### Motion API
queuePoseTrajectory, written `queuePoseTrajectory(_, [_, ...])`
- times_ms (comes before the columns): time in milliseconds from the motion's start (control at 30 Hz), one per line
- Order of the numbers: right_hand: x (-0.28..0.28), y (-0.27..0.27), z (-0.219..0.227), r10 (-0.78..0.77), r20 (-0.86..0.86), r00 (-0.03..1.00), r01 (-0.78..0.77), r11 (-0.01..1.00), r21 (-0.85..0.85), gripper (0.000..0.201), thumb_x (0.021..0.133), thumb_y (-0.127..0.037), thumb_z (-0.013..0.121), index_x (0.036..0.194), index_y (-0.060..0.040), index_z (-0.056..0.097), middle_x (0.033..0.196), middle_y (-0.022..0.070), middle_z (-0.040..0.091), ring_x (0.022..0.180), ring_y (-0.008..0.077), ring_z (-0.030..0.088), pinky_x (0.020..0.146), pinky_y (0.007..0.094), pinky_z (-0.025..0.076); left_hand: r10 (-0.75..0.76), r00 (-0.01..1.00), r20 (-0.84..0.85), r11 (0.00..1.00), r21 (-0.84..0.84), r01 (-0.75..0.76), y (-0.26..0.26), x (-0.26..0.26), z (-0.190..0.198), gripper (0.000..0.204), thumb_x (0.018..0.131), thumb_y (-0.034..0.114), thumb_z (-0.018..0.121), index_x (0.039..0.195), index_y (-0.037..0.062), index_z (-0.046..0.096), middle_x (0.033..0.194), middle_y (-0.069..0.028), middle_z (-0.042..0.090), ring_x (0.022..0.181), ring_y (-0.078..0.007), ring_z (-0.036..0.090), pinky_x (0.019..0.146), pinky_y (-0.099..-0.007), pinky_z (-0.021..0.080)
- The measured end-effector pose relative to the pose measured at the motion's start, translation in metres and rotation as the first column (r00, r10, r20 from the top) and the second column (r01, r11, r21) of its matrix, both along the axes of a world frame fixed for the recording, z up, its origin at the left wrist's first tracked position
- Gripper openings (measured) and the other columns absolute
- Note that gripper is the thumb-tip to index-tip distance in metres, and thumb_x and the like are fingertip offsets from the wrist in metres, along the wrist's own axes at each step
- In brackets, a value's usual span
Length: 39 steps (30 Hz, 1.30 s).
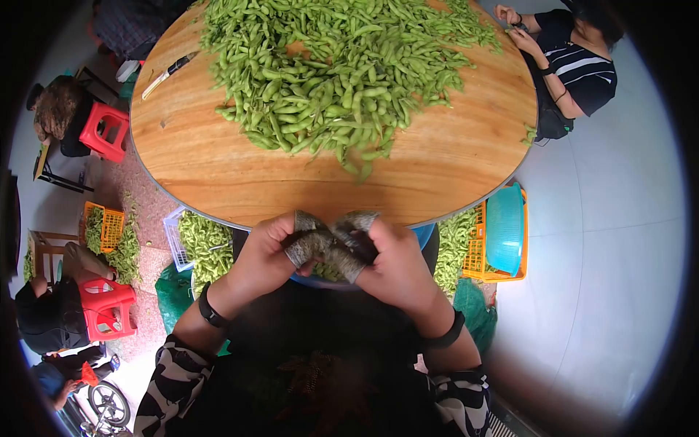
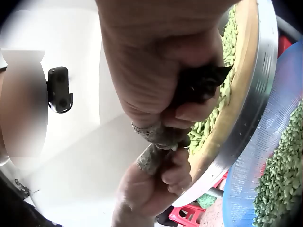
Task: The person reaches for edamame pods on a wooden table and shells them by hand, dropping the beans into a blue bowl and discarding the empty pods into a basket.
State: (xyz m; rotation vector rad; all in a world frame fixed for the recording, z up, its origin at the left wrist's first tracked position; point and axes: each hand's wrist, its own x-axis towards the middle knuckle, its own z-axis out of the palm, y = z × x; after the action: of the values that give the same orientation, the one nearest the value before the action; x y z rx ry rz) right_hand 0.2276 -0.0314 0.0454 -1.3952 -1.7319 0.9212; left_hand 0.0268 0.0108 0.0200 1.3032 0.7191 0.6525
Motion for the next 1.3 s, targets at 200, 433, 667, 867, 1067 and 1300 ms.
queuePoseTrajectory(200, [0.0, 0.001, -0.015, -0.077, -0.168, 0.983, 0.063, 0.994, -0.086, 0.02, 0.08, -0.003, 0.071, 0.097, 0.0011, 0.062, 0.085, 0.0041, 0.066, 0.08, 0.007, 0.059, 0.072, 0.0253, 0.05, 0.181, 0.979, 0.093, 0.955, -0.253, -0.153, -0.011, 0.007, 0.006, 0.007, 0.095, 0.005, 0.054, 0.1, 0.002, 0.057, 0.081, -0.0031, 0.064, 0.066, -0.0101, 0.062, 0.058, -0.024, 0.051])
queuePoseTrajectory(433, [-0.006, 0.011, -0.009, 0.024, -0.006, 1.0, -0.024, 0.999, -0.032, 0.022, 0.083, -0.003, 0.066, 0.104, 0.0012, 0.062, 0.088, 0.0083, 0.067, 0.08, 0.0092, 0.061, 0.073, 0.0262, 0.05, -0.014, 0.967, -0.256, 0.999, -0.04, 0.004, -0.011, -0.009, 0.025, 0.01, 0.096, 0.006, 0.052, 0.09, 0.0035, 0.06, 0.072, -0.0024, 0.063, 0.063, -0.0091, 0.061, 0.056, -0.0222, 0.049])
queuePoseTrajectory(667, [0.001, -0.004, -0.026, 0.069, -0.073, 0.995, -0.066, 0.997, 0.049, 0.039, 0.081, -0.007, 0.065, 0.119, -0.0004, 0.056, 0.093, 0.0204, 0.062, 0.084, 0.0326, 0.065, 0.073, 0.0356, 0.051, 0.189, 0.973, -0.135, 0.978, -0.058, -0.198, -0.011, -0.008, 0.008, 0.016, 0.092, -0.002, 0.05, 0.102, -0.0002, 0.062, 0.084, -0.0044, 0.063, 0.075, -0.0082, 0.058, 0.068, -0.0236, 0.048])
queuePoseTrajectory(867, [-0.004, -0.009, -0.018, 0.132, -0.161, 0.978, -0.144, 0.988, -0.063, 0.044, 0.086, 0.0, 0.06, 0.129, 0.0002, 0.052, 0.104, 0.0119, 0.067, 0.096, 0.0179, 0.064, 0.085, 0.0293, 0.049, 0.184, 0.973, -0.136, 0.97, 0.183, -0.158, -0.012, -0.004, 0.001, 0.009, 0.089, -0.001, 0.059, 0.097, -0.0001, 0.061, 0.086, -0.0065, 0.062, 0.08, -0.0137, 0.059, 0.074, -0.0256, 0.047])
queuePoseTrajectory(1067, [-0.011, -0.008, -0.019, 0.158, -0.167, 0.973, -0.16, 0.987, -0.001, 0.05, 0.087, 0.003, 0.055, 0.135, -0.0019, 0.045, 0.101, 0.0091, 0.063, 0.088, 0.0105, 0.06, 0.076, 0.0237, 0.048, 0.293, 0.924, -0.247, 0.848, 0.514, -0.131, -0.018, -0.004, 0.006, 0.009, 0.085, -0.002, 0.062, 0.095, -0.0004, 0.061, 0.087, -0.0135, 0.064, 0.077, -0.0238, 0.064, 0.069, -0.0303, 0.05])
queuePoseTrajectory(1300, [-0.005, -0.004, 0.019, 0.073, -0.491, 0.868, -0.336, 0.814, -0.474, 0.051, 0.091, -0.001, 0.046, 0.141, -0.0106, 0.04, 0.085, -0.001, 0.058, 0.067, 0.004, 0.05, 0.06, 0.0191, 0.042, 0.232, 0.959, -0.163, 0.941, 0.288, -0.178, -0.017, -0.01, 0.006, 0.015, 0.082, -0.002, 0.064, 0.098, -0.0006, 0.062, 0.091, -0.016, 0.065, 0.079, -0.0282, 0.066, 0.07, -0.0303, 0.051])
